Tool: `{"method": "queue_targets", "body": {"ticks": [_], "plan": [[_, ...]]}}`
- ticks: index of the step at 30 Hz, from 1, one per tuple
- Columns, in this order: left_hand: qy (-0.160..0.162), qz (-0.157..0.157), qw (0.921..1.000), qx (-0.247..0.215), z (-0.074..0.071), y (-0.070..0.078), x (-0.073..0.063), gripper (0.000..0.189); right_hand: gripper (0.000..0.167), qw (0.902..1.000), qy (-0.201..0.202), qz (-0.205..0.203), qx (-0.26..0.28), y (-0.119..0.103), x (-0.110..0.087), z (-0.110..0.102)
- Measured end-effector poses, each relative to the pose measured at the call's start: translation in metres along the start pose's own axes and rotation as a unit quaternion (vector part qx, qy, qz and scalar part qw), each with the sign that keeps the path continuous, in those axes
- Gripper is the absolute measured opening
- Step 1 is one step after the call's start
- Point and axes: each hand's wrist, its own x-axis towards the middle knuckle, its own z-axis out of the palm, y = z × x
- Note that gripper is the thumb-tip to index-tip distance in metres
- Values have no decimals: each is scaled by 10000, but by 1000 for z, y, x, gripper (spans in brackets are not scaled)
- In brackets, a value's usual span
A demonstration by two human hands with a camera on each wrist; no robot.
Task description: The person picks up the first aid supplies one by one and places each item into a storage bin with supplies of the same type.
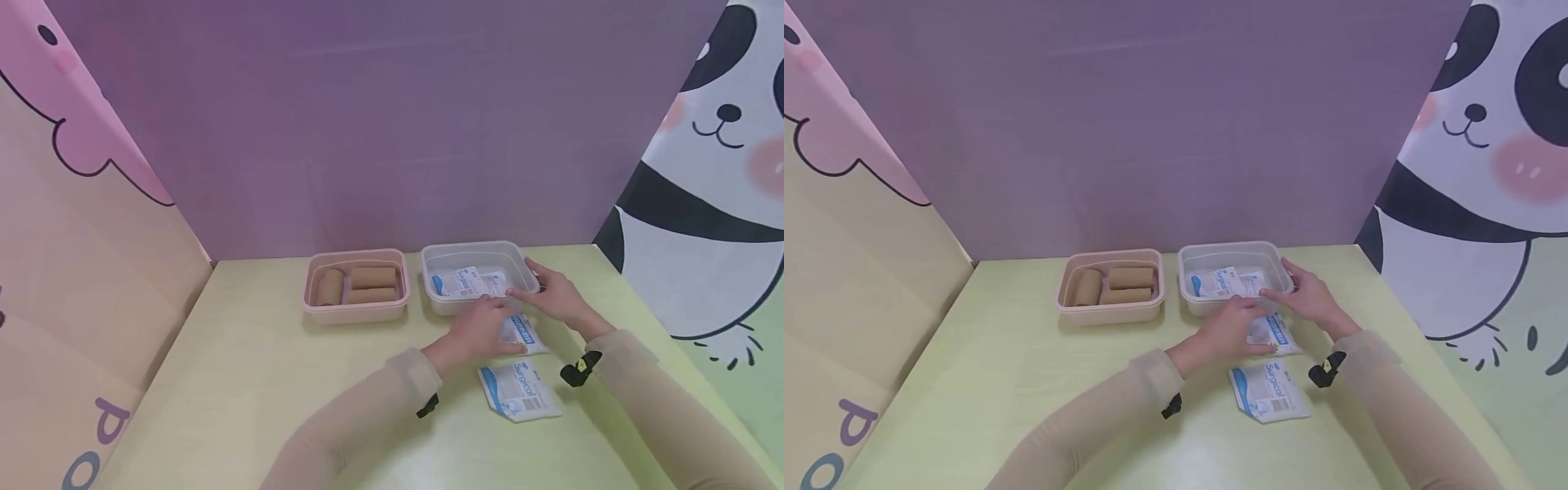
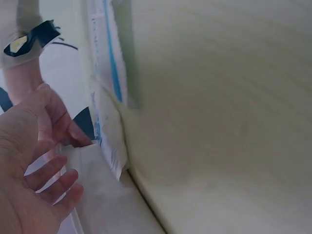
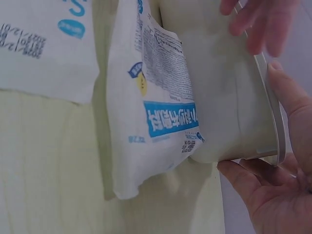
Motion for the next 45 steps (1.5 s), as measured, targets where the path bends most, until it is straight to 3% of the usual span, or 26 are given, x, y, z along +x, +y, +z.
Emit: {"method": "queue_targets", "body": {"ticks": [11,23,31,40,45], "plan": [[-157,135,9998,73,24,6,1,70,107,10000,49,28,70,0,0,1],[-521,-98,9981,309,39,8,2,76,108,9999,10,59,152,2,0,2],[-632,-287,9966,444,40,11,3,66,107,9999,50,49,115,3,-1,2],[-533,142,9964,642,42,6,6,47,106,9997,20,77,213,-2,-2,0],[-655,66,9970,414,41,3,5,48,109,9995,-28,168,251,-1,-1,0]]}}
